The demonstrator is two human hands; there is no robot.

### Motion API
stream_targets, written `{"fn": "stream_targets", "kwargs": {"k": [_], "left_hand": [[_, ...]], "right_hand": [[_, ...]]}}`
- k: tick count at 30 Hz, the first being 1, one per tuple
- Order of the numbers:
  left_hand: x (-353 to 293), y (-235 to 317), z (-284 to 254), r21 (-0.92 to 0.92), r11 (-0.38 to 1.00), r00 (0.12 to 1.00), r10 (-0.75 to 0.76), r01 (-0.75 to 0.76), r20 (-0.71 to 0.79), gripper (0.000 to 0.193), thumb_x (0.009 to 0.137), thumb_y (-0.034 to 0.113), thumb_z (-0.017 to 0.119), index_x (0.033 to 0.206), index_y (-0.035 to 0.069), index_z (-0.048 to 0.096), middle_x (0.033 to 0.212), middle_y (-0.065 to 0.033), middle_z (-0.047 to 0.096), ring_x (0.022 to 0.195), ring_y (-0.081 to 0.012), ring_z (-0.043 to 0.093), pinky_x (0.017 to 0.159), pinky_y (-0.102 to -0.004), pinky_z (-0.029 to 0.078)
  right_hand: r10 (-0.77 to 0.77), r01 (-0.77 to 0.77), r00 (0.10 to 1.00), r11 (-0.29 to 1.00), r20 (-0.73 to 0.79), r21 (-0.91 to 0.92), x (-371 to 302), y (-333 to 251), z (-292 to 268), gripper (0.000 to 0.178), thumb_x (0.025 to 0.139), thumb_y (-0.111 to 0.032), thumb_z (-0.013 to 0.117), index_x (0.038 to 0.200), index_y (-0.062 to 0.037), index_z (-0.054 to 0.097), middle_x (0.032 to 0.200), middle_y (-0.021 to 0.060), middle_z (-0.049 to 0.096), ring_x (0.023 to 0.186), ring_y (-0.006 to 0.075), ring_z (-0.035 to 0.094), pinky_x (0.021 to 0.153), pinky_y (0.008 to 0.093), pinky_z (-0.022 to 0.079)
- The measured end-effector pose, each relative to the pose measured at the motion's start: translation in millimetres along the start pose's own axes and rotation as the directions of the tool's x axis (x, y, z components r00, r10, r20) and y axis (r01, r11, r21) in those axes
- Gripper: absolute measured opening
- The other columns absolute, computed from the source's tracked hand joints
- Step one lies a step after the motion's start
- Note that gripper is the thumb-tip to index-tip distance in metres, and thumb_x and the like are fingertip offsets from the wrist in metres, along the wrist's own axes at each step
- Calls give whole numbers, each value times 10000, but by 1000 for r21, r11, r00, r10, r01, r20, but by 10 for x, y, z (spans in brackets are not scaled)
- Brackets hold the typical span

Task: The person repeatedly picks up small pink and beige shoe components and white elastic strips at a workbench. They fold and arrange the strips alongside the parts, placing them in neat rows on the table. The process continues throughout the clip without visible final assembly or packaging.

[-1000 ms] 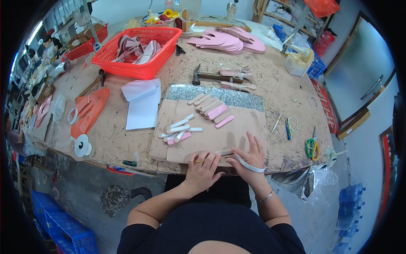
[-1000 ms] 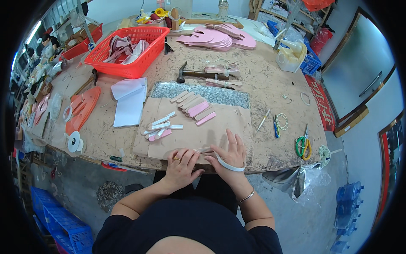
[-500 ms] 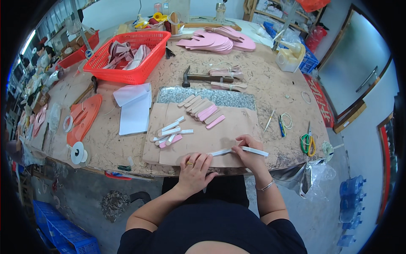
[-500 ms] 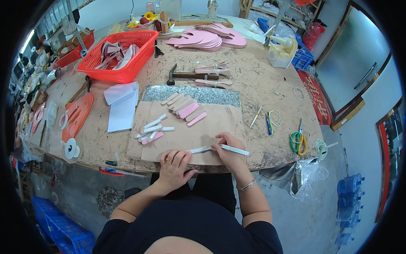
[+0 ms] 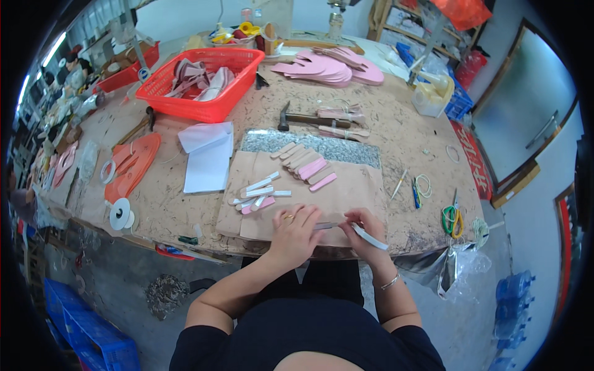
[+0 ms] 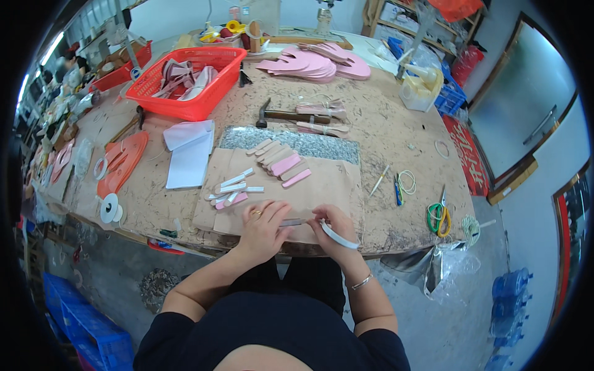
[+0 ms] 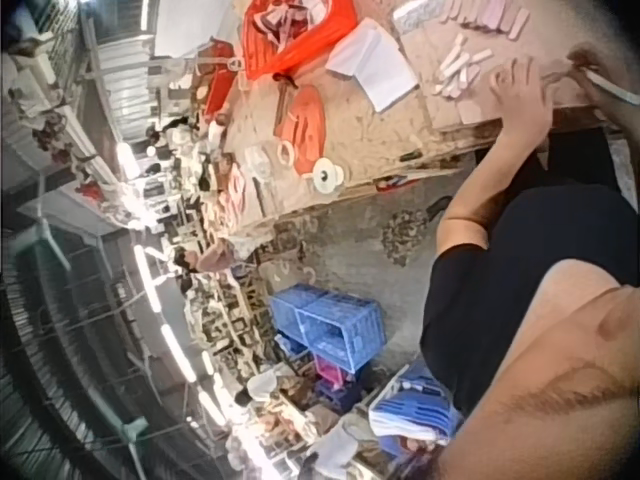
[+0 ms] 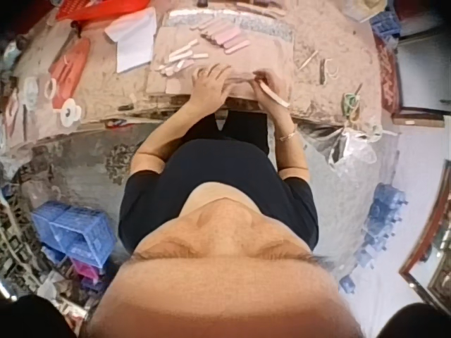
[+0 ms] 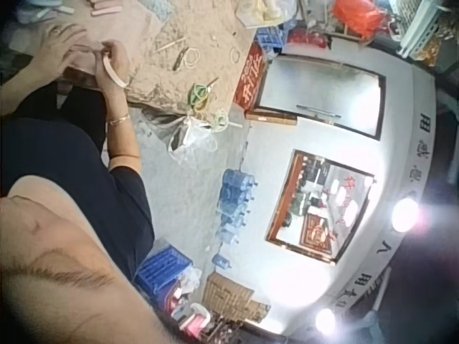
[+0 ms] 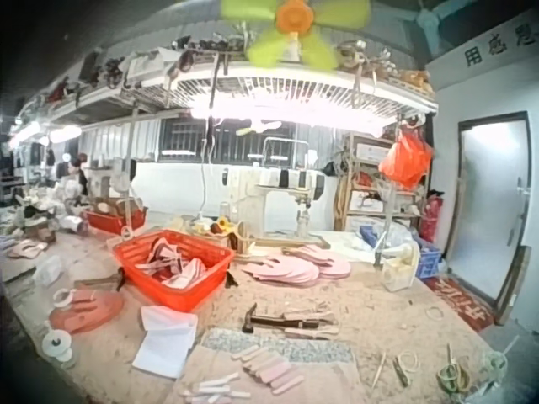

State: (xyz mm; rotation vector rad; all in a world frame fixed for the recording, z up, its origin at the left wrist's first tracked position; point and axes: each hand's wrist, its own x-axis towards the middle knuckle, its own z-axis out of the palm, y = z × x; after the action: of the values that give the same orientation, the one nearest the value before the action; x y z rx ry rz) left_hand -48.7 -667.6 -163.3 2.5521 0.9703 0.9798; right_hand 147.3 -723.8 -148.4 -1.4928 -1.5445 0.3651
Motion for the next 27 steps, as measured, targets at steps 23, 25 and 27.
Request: {"fn": "stream_targets", "kwargs": {"k": [23, 25, 27], "left_hand": [[139, -920, -334, 174, 908, 898, -320, 382, -301, 80, 848, 146, 647, 912, 135, 694, 932, -15, 638, 1078, -230, 581, 1001, -539, 292], [192, -871, -290, 428, 846, 934, -203, 319, -295, 128, 852, 167, 653, 969, 141, 701, 1021, -21, 633, 1138, -232, 553, 1009, -570, 285], [315, -702, -169, 556, 769, 916, -94, 316, -390, 186, 849, 189, 666, 1026, 147, 702, 1098, -28, 620, 1180, -234, 526, 1010, -598, 283]], "right_hand": [[-593, 554, 803, 778, -56, -295, -267, -91, 61, 231, 702, 53, 763, 900, -42, 689, 934, 70, 625, 899, 271, 630, 788, 372, 512], [-389, 337, 891, 913, -235, -232, -230, 259, 4, 213, 724, 50, 761, 903, -36, 685, 935, 80, 628, 889, 280, 628, 789, 372, 512], [-265, 212, 901, 959, -342, -186, -196, 381, -20, 197, 744, 47, 760, 908, -31, 684, 930, 90, 630, 882, 288, 627, 788, 373, 512]]}}
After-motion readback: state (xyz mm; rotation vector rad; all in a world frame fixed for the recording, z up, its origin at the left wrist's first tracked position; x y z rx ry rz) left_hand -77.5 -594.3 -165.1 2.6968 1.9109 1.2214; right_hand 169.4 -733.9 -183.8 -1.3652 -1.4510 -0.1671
